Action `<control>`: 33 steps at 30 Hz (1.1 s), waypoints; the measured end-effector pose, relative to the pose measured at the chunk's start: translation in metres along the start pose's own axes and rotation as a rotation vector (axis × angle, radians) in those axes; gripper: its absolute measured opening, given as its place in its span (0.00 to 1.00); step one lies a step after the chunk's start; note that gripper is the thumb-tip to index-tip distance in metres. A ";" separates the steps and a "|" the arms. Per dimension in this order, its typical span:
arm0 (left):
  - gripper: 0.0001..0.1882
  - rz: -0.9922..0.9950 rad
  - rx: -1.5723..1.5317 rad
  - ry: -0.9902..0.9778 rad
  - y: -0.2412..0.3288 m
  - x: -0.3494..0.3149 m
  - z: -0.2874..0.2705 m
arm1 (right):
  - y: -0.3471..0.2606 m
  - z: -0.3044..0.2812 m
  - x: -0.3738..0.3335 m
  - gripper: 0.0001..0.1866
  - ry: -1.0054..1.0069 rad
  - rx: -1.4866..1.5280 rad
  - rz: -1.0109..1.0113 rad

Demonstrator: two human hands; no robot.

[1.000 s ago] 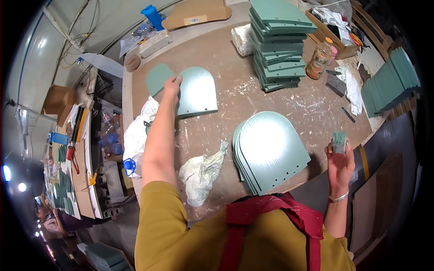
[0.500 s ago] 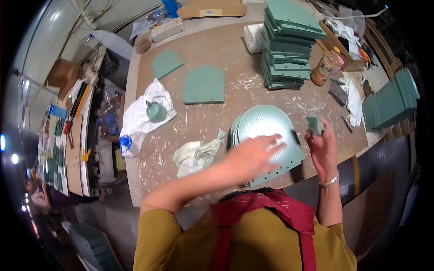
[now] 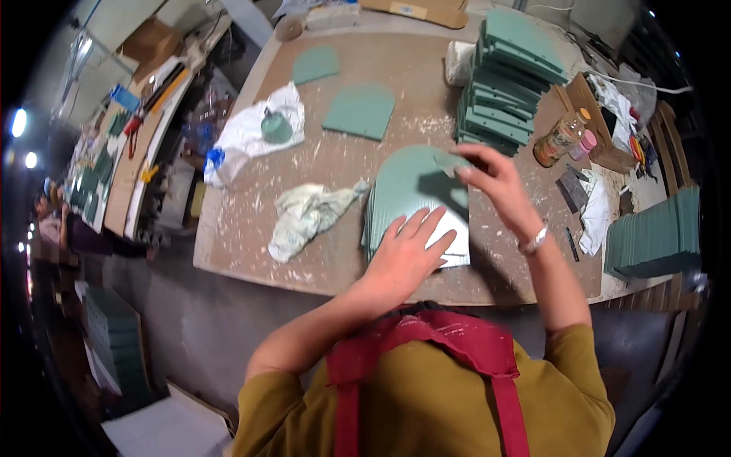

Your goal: The person wipes several light-green furniture parts with a white cloth, handling them one at a time from a stack and placing them into another stack.

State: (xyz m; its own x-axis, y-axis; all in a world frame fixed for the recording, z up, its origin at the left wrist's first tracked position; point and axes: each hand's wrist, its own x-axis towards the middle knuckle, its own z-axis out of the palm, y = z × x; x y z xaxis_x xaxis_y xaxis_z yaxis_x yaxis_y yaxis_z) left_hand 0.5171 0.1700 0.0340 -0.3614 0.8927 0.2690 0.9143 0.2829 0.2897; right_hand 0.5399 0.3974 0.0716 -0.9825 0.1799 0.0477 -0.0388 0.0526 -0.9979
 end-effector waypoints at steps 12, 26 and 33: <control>0.25 -0.127 0.008 0.219 0.019 -0.010 0.030 | -0.041 0.094 0.063 0.16 -1.077 -0.728 -0.421; 0.28 -0.178 -0.007 0.116 0.023 -0.010 0.026 | -0.024 0.085 0.089 0.19 -1.082 -0.783 -0.476; 0.25 -0.133 0.060 0.137 0.016 0.000 0.017 | -0.015 0.064 0.124 0.13 -0.843 -0.917 -0.637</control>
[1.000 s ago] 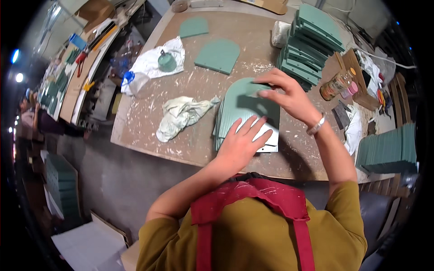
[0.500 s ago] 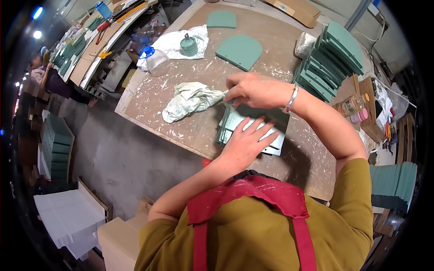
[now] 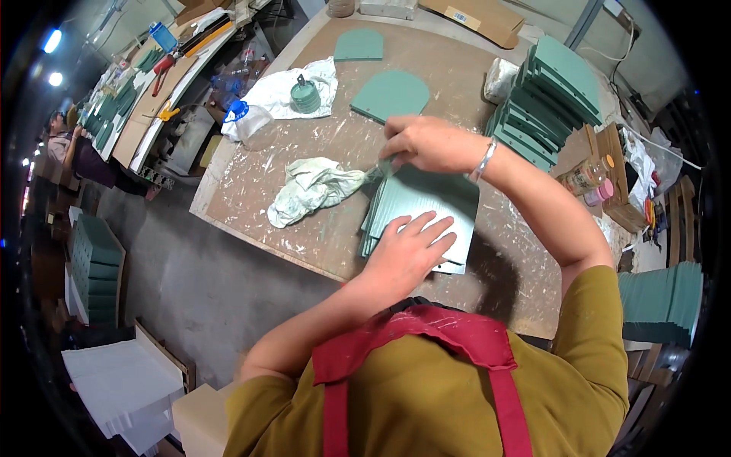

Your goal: The person wipes several light-green furniture parts with a white cloth, handling them one at a time from a stack and placing them into another stack.

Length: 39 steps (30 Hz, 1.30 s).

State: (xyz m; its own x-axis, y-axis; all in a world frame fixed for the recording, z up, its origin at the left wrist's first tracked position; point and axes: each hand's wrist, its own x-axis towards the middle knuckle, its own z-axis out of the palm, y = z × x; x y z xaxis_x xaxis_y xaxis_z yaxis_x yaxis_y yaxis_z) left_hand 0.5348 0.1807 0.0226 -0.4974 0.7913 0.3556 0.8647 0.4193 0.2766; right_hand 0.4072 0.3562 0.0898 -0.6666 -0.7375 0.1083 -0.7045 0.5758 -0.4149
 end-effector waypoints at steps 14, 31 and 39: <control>0.34 0.086 0.010 -0.214 -0.006 0.026 0.001 | 0.037 -0.013 -0.017 0.12 0.050 0.016 0.239; 0.34 0.073 -0.032 -0.282 -0.008 0.029 -0.006 | -0.005 0.010 -0.027 0.13 0.305 0.075 0.469; 0.34 0.085 -0.038 -0.273 -0.006 0.032 -0.005 | 0.007 -0.003 -0.078 0.14 0.363 0.010 0.775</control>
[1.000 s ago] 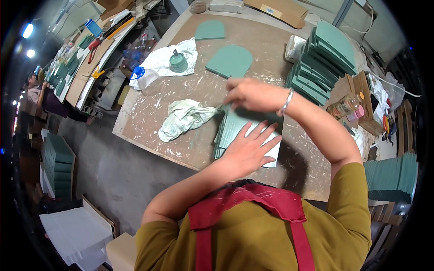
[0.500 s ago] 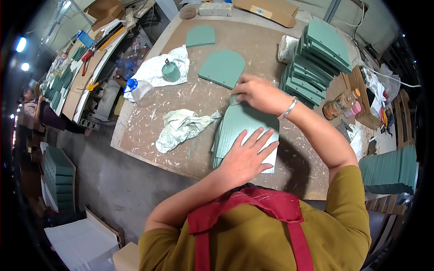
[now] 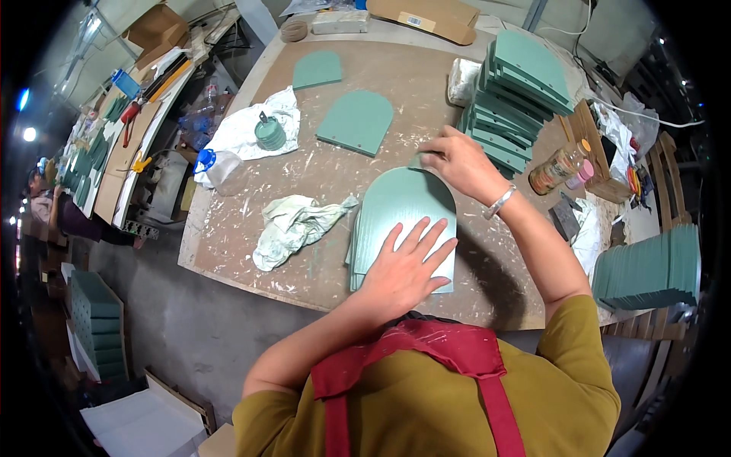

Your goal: The person wipes several light-green furniture parts with a white cloth, handling them one at a time from a stack and placing them into another stack.

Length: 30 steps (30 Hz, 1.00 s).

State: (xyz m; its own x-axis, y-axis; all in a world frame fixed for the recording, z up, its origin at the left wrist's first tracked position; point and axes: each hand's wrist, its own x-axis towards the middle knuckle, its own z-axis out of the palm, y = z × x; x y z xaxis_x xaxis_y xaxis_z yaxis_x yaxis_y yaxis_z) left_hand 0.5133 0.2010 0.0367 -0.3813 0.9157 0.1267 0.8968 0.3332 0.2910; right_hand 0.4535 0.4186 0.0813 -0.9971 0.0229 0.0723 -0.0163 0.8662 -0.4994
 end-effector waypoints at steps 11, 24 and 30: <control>0.33 -0.010 0.024 0.006 -0.001 -0.002 0.001 | 0.021 0.004 -0.020 0.14 0.071 0.037 0.093; 0.33 -0.004 0.014 0.024 -0.004 -0.002 0.005 | 0.009 0.003 -0.037 0.14 0.144 0.060 0.144; 0.34 -0.042 0.054 -0.005 -0.032 0.016 -0.009 | 0.008 0.011 -0.034 0.15 0.272 0.209 0.127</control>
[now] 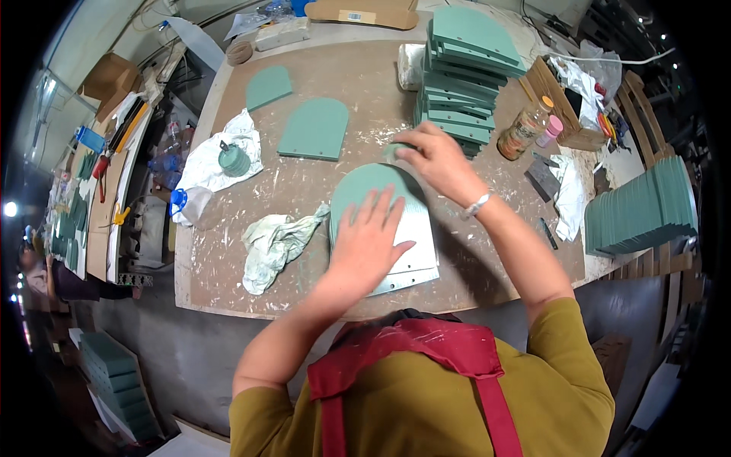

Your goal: The person wipes several light-green furniture parts with a white cloth, handling them one at a time from a stack and placing them into another stack.

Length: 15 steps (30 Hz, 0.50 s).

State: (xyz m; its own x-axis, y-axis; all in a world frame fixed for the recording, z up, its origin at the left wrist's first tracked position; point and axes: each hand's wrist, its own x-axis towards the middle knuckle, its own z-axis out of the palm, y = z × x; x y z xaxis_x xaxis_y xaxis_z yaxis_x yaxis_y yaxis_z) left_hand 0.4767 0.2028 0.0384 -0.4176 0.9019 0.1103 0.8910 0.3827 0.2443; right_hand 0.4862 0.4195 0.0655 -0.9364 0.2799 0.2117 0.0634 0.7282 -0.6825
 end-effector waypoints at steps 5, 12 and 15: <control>0.35 -0.010 0.031 0.017 -0.008 -0.001 -0.003 | 0.014 -0.004 -0.017 0.15 -0.082 -0.085 0.012; 0.37 -0.033 0.014 -0.012 -0.005 0.003 -0.003 | 0.012 -0.007 -0.031 0.14 0.044 0.063 0.020; 0.37 -0.015 0.032 0.012 -0.004 0.006 -0.003 | 0.024 0.009 -0.050 0.13 0.157 0.045 -0.057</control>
State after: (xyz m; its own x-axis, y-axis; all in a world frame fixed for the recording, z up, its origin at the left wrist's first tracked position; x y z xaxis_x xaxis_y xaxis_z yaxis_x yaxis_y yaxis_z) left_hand 0.4701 0.2061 0.0408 -0.4328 0.8937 0.1181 0.8897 0.4024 0.2155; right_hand 0.5315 0.4172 0.0327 -0.8721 0.3361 0.3555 -0.0070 0.7181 -0.6959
